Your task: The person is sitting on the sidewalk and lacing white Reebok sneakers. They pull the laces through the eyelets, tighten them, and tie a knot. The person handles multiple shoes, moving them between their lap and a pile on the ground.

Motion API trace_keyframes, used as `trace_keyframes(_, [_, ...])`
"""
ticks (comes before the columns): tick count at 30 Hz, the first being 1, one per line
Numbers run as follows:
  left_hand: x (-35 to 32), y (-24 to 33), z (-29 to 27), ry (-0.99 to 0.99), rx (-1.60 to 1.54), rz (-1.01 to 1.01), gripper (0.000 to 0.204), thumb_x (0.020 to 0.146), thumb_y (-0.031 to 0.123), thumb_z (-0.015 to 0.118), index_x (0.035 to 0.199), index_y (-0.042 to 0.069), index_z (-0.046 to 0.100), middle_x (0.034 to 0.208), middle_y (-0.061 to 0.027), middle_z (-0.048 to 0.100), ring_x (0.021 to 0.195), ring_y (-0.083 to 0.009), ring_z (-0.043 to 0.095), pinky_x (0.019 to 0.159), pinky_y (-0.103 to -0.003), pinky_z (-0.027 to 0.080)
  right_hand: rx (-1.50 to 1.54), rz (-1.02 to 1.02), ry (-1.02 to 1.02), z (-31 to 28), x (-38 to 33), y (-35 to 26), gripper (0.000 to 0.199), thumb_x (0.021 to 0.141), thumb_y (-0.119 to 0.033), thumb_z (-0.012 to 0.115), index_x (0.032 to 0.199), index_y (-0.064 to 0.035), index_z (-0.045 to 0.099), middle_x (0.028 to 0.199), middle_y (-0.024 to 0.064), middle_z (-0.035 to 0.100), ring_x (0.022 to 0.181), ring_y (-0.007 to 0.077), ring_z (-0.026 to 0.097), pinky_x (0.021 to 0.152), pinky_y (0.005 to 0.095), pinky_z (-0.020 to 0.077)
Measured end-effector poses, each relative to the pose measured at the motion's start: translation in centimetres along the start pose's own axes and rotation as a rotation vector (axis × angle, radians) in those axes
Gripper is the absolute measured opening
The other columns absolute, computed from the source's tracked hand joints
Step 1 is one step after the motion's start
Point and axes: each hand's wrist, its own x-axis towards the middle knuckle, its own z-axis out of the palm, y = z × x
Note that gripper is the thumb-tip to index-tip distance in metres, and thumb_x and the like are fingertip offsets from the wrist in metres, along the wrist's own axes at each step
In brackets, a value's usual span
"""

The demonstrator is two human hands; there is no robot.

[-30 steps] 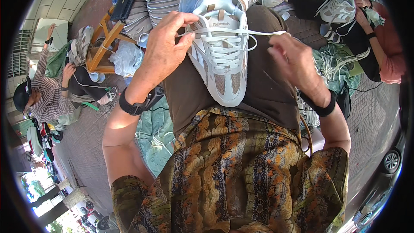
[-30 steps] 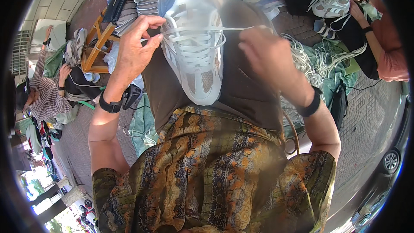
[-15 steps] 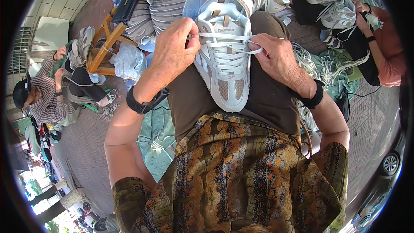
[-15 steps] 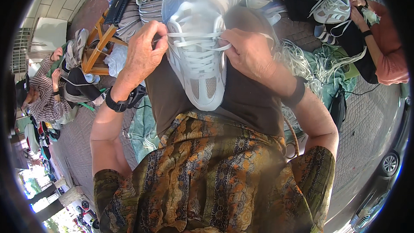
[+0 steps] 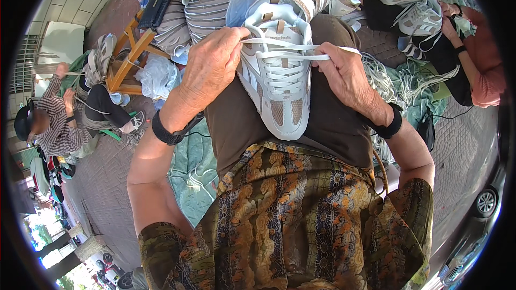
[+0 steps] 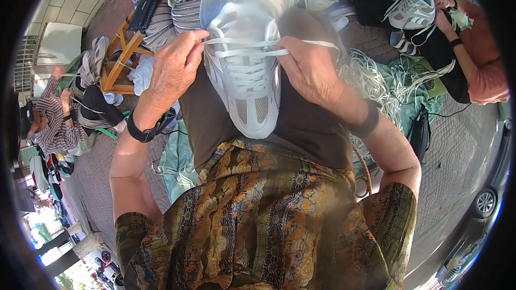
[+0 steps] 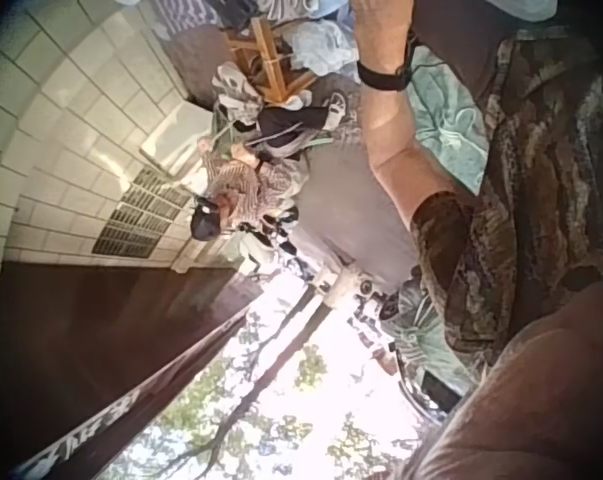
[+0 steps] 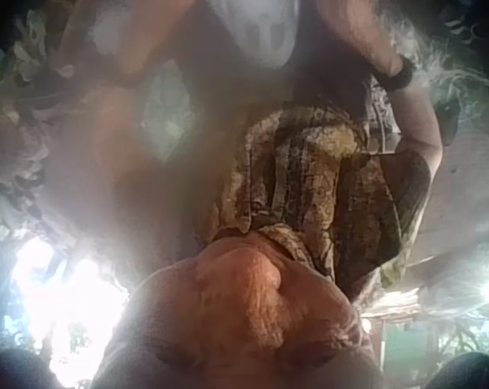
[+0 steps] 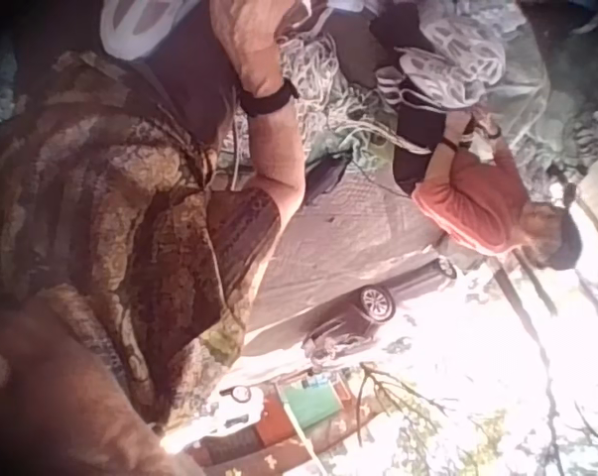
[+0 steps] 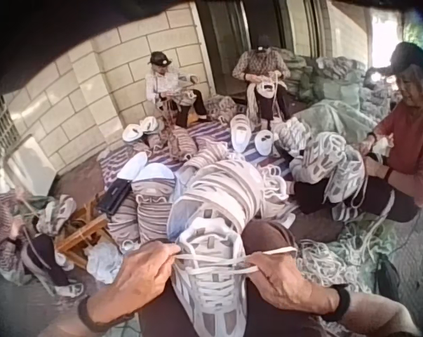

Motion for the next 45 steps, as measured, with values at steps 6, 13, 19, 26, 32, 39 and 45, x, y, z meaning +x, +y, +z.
trace_keyframes(6, [-0.2, -0.2, -1.1, -0.062, 0.208, 0.083, 0.023, 0.078, -0.001, 0.066, 0.099, 0.003, 0.061, 0.08, -0.0079, 0.057, 0.074, -0.0239, 0.062, 0.064, -0.035, 0.053, -0.286, -0.106, -0.012, -0.6, -0.3, -0.4, 0.015, 0.088, -0.005, 0.059, 0.103, -0.0018, 0.056, 0.078, 0.0128, 0.06, 0.067, 0.0285, 0.062, 0.063, 0.0354, 0.051])
trace_keyframes(13, [-0.5, -0.4, -1.4, -0.067, 0.241, 0.086, 0.023, 0.076, 0.0, 0.067, 0.098, 0.003, 0.062, 0.082, -0.0074, 0.058, 0.076, -0.023, 0.061, 0.064, -0.034, 0.053, -0.341, -0.071, 0.165, -1.0, -0.2, -0.9, 0.026, 0.081, -0.002, 0.067, 0.104, -0.0058, 0.057, 0.091, 0.0101, 0.061, 0.067, 0.0272, 0.063, 0.058, 0.0356, 0.0514])
trace_keyframes(19, [-0.3, -0.8, -2.0, -0.055, 0.375, 0.131, 0.022, 0.078, 0.002, 0.066, 0.099, 0.004, 0.062, 0.081, -0.0066, 0.059, 0.076, -0.0229, 0.061, 0.069, -0.035, 0.051, -0.476, -0.112, 0.03, -0.5, 0.0, 0.7, 0.021, 0.082, -0.001, 0.063, 0.102, -0.0067, 0.056, 0.088, 0.0115, 0.06, 0.074, 0.0345, 0.063, 0.06, 0.04, 0.0518])
trace_keyframes(26, [0.1, -1.1, -2.7, -0.081, 0.4, 0.109, 0.015, 0.082, 0.003, 0.066, 0.097, 0.004, 0.062, 0.084, -0.0082, 0.065, 0.078, -0.0249, 0.065, 0.068, -0.036, 0.052, -0.279, -0.13, 0.055, -2.3, 2.7, 1.8, 0.004, 0.089, -0.007, 0.06, 0.089, -0.0033, 0.061, 0.07, 0.0053, 0.059, 0.059, 0.0214, 0.059, 0.052, 0.0307, 0.0458])
trace_keyframes(32, [0.0, -1.5, -2.5, -0.075, 0.354, 0.086, 0.016, 0.082, 0.003, 0.065, 0.097, 0.005, 0.062, 0.082, -0.0078, 0.063, 0.076, -0.0248, 0.064, 0.067, -0.036, 0.051, 0.451, 0.408, -0.474, -7.7, 5.5, 1.1, 0.019, 0.091, -0.018, 0.063, 0.082, -0.002, 0.064, 0.059, -0.0057, 0.049, 0.049, 0.0011, 0.04, 0.045, 0.0179, 0.0324])
trace_keyframes(39, [-1.4, -2.5, -3.4, -0.107, 0.385, 0.039, 0.015, 0.081, 0.003, 0.062, 0.096, 0.005, 0.061, 0.083, -0.0083, 0.063, 0.077, -0.0256, 0.062, 0.068, -0.037, 0.05, -0.153, 0.221, -0.397, -6.4, 2.9, 1.6, 0.012, 0.083, -0.01, 0.066, 0.086, 0.0004, 0.06, 0.063, 0.0034, 0.051, 0.059, 0.0136, 0.055, 0.054, 0.0315, 0.041])
trace_keyframes(45, [-2.5, -3.6, -5.0, -0.144, 0.478, 0.025, 0.012, 0.087, 0.007, 0.062, 0.098, 0.005, 0.061, 0.081, -0.0097, 0.061, 0.074, -0.0286, 0.061, 0.065, -0.039, 0.048, -0.797, -0.159, -0.019, -5.6, 1.7, 1.6, 0.007, 0.082, -0.004, 0.059, 0.087, -0.0025, 0.057, 0.086, 0.0102, 0.053, 0.079, 0.0288, 0.061, 0.063, 0.0412, 0.051])
